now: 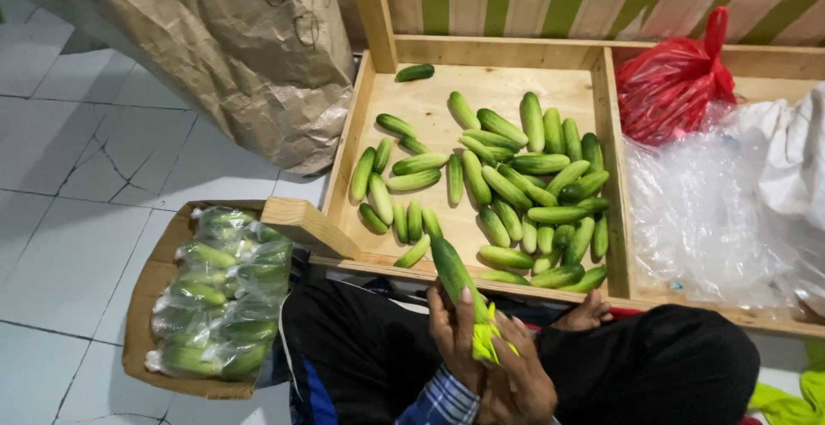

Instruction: Bagging individual cucumbers and placing them into a cardboard box for packaging.

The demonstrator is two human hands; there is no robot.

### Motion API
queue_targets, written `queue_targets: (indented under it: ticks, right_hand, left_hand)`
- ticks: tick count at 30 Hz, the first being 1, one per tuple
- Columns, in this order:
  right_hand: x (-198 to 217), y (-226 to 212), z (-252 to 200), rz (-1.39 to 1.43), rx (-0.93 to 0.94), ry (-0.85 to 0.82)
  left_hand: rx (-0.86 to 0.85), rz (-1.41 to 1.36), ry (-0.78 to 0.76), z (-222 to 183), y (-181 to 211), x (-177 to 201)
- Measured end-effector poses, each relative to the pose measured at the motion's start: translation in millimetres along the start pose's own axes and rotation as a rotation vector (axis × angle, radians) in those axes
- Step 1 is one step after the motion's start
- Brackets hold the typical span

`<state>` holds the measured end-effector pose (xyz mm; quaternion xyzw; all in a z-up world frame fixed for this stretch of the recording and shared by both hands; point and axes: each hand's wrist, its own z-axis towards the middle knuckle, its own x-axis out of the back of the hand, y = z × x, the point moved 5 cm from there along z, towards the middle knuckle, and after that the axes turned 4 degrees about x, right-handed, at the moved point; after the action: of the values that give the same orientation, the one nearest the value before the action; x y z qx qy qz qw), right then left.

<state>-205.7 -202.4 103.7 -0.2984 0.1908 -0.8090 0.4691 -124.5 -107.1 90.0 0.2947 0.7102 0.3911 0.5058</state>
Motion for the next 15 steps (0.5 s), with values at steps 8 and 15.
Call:
queue_targets:
  ticks: [8,15]
  right_hand:
    - [40.3,-7.0,-4.4,-0.205,-0.729,0.496]
    - [42.3,52.3,-82.4,-0.457,-0.346,0.508]
  left_hand:
    - [0.129,-0.037,0.121,15.9,9.4,11.9]
    - [0.241,-0.218,0.019,13.5,52.7,-0.5]
